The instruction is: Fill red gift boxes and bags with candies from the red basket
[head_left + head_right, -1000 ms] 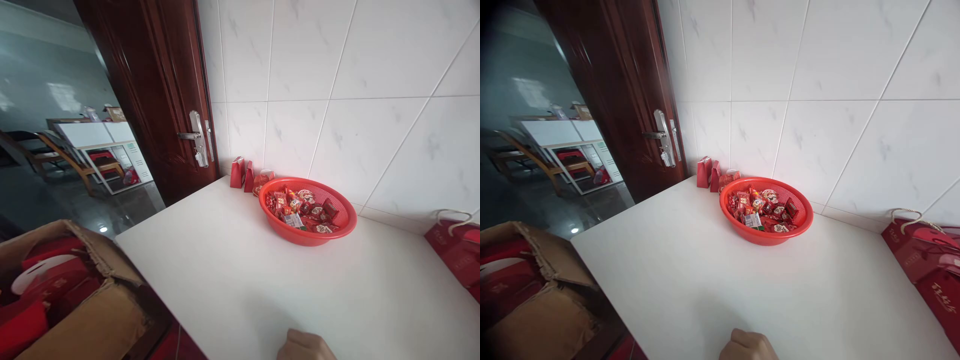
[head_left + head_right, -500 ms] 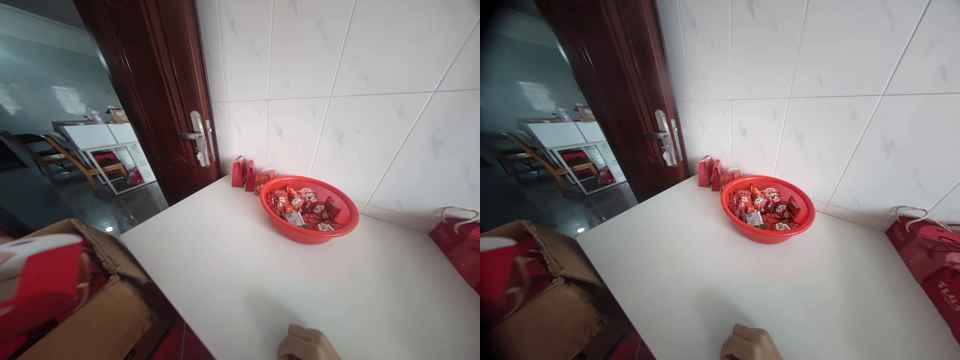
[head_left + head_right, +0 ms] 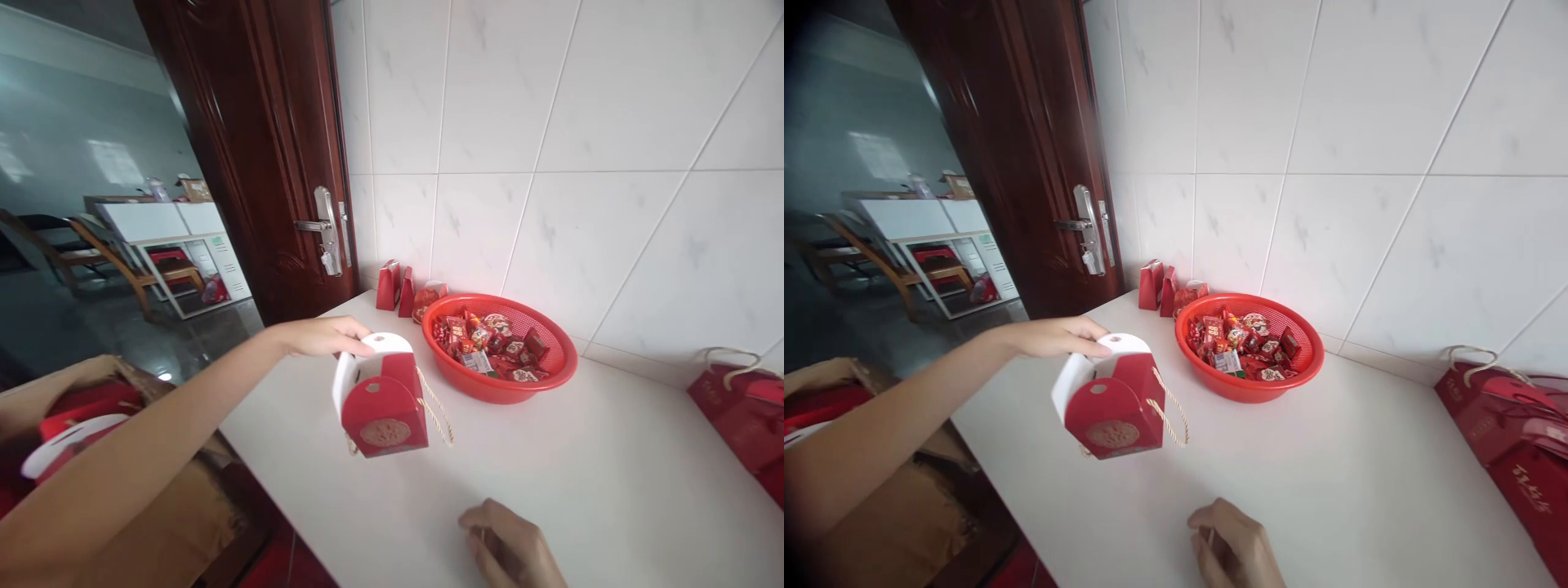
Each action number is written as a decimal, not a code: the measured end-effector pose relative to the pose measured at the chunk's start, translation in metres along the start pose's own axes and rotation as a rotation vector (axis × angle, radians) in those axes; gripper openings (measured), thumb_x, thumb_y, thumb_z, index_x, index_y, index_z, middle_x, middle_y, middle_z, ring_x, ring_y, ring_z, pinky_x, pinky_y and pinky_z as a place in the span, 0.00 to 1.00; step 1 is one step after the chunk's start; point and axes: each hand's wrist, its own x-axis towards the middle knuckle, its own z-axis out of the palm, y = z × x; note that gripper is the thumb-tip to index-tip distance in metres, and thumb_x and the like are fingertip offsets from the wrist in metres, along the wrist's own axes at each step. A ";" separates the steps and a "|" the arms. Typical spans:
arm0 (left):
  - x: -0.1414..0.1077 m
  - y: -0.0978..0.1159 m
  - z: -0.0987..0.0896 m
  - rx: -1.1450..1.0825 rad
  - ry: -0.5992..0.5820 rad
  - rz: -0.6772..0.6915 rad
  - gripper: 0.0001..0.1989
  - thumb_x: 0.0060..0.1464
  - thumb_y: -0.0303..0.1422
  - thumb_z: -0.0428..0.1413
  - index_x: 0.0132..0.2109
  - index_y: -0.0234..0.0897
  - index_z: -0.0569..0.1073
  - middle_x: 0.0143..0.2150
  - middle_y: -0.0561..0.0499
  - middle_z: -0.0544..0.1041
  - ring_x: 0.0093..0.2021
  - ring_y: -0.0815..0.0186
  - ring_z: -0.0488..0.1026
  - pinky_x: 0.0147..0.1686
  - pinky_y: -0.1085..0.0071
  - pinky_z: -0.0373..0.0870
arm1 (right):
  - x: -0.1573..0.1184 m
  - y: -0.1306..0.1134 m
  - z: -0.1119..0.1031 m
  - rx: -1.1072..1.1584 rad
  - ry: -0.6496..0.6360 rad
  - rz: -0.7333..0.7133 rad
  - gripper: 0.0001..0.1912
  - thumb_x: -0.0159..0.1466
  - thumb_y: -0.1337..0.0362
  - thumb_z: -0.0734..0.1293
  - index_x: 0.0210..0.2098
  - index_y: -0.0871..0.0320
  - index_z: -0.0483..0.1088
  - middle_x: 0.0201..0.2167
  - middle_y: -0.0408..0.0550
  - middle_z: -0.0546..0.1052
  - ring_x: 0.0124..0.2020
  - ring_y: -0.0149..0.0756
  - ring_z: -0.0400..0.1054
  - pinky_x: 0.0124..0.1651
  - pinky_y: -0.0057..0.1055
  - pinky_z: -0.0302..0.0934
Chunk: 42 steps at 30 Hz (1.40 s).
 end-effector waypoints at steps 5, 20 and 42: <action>0.057 -0.005 0.047 -0.081 -0.181 0.089 0.19 0.46 0.45 0.64 0.25 0.36 0.66 0.25 0.56 0.64 0.27 0.69 0.63 0.31 0.72 0.62 | 0.020 -0.011 -0.027 -0.088 0.347 -0.126 0.08 0.72 0.61 0.62 0.40 0.54 0.71 0.30 0.46 0.74 0.27 0.33 0.69 0.32 0.28 0.68; 0.091 0.006 0.096 -0.003 -0.020 0.466 0.10 0.52 0.29 0.61 0.43 0.36 0.73 0.46 0.47 0.78 0.48 0.61 0.76 0.47 0.67 0.71 | 0.104 -0.082 -0.064 -0.410 -0.205 -0.323 0.18 0.76 0.55 0.57 0.37 0.56 0.73 0.30 0.45 0.75 0.29 0.32 0.68 0.32 0.29 0.63; 0.062 0.008 0.092 0.223 -0.172 0.140 0.41 0.51 0.37 0.59 0.72 0.43 0.61 0.45 0.50 0.82 0.43 0.59 0.77 0.39 0.72 0.68 | 0.074 -0.091 -0.096 -0.517 -0.090 0.330 0.16 0.62 0.54 0.73 0.47 0.52 0.74 0.46 0.46 0.76 0.24 0.30 0.69 0.30 0.32 0.66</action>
